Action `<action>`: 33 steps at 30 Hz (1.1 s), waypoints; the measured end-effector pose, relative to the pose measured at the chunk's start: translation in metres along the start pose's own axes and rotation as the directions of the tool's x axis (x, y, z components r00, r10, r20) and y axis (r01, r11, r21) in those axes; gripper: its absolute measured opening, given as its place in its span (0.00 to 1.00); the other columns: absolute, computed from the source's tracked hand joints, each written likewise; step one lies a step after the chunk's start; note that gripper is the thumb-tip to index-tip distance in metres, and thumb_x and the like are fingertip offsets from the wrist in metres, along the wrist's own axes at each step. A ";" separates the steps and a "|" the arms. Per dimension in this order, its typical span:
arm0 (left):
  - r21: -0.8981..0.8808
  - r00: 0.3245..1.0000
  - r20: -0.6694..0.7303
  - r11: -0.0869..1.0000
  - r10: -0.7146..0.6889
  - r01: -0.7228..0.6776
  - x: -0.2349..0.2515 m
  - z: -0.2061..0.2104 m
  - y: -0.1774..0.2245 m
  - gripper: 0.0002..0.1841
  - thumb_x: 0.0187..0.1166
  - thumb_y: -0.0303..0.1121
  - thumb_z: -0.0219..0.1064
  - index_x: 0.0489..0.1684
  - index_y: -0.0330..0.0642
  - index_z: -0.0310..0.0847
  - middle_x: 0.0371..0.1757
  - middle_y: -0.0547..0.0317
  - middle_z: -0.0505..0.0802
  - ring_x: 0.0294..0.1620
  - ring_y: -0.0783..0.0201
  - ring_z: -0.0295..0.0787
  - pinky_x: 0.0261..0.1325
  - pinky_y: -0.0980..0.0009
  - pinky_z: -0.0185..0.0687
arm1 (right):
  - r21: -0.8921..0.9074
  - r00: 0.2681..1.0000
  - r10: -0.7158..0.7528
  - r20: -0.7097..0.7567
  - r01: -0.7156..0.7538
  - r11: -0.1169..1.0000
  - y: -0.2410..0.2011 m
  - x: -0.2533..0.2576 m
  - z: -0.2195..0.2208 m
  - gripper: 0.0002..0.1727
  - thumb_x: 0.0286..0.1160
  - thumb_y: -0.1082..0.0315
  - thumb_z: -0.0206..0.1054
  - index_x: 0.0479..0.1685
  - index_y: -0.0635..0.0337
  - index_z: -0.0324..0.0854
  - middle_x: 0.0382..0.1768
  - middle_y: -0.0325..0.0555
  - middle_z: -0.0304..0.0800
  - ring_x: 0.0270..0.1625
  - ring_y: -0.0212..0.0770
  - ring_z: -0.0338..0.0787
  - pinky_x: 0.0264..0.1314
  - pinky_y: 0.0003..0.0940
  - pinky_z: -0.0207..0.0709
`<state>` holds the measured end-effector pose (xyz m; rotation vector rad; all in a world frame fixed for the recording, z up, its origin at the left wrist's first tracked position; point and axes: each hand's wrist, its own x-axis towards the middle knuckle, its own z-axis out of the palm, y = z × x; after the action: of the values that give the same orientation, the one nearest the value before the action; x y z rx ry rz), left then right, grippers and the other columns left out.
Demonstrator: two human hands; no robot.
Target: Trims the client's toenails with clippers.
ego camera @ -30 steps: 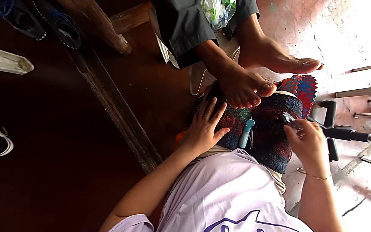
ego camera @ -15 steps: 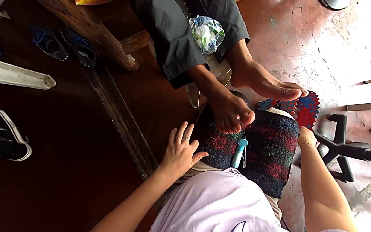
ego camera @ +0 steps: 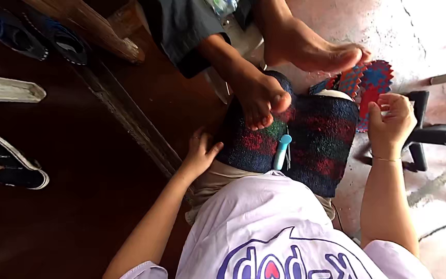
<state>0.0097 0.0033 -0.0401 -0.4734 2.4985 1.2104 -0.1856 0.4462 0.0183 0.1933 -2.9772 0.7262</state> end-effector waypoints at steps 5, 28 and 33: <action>0.142 0.898 -0.341 0.959 0.279 -0.244 -0.002 0.000 0.018 0.27 0.82 0.49 0.68 0.60 0.29 0.78 0.79 0.30 0.73 0.82 0.38 0.68 0.82 0.44 0.65 | 0.026 0.931 -0.301 0.206 0.302 0.953 -0.109 -0.065 -0.007 0.15 0.73 0.56 0.75 0.35 0.61 0.89 0.68 0.66 0.82 0.79 0.69 0.73 0.80 0.72 0.60; -0.975 0.938 0.217 0.102 0.272 0.197 0.004 0.032 0.164 0.09 0.90 0.37 0.57 0.50 0.52 0.85 0.45 0.64 0.91 0.37 0.73 0.86 0.37 0.79 0.82 | -0.207 0.968 -0.015 0.250 0.068 0.976 -0.131 -0.103 0.007 0.04 0.72 0.76 0.67 0.34 0.68 0.87 0.39 0.64 0.91 0.52 0.68 0.90 0.49 0.67 0.80; -0.818 0.910 0.103 0.554 0.401 -0.152 0.001 0.027 0.152 0.06 0.85 0.26 0.61 0.52 0.39 0.82 0.42 0.59 0.89 0.33 0.73 0.81 0.35 0.79 0.78 | -0.279 0.959 0.045 0.278 0.036 0.959 -0.142 -0.095 0.023 0.10 0.72 0.74 0.73 0.50 0.67 0.88 0.46 0.68 0.90 0.54 0.72 0.89 0.48 0.68 0.81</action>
<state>-0.0529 0.1135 0.0488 -0.0516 1.6837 2.3554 -0.0729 0.3201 0.0530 0.2951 -3.3062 0.2834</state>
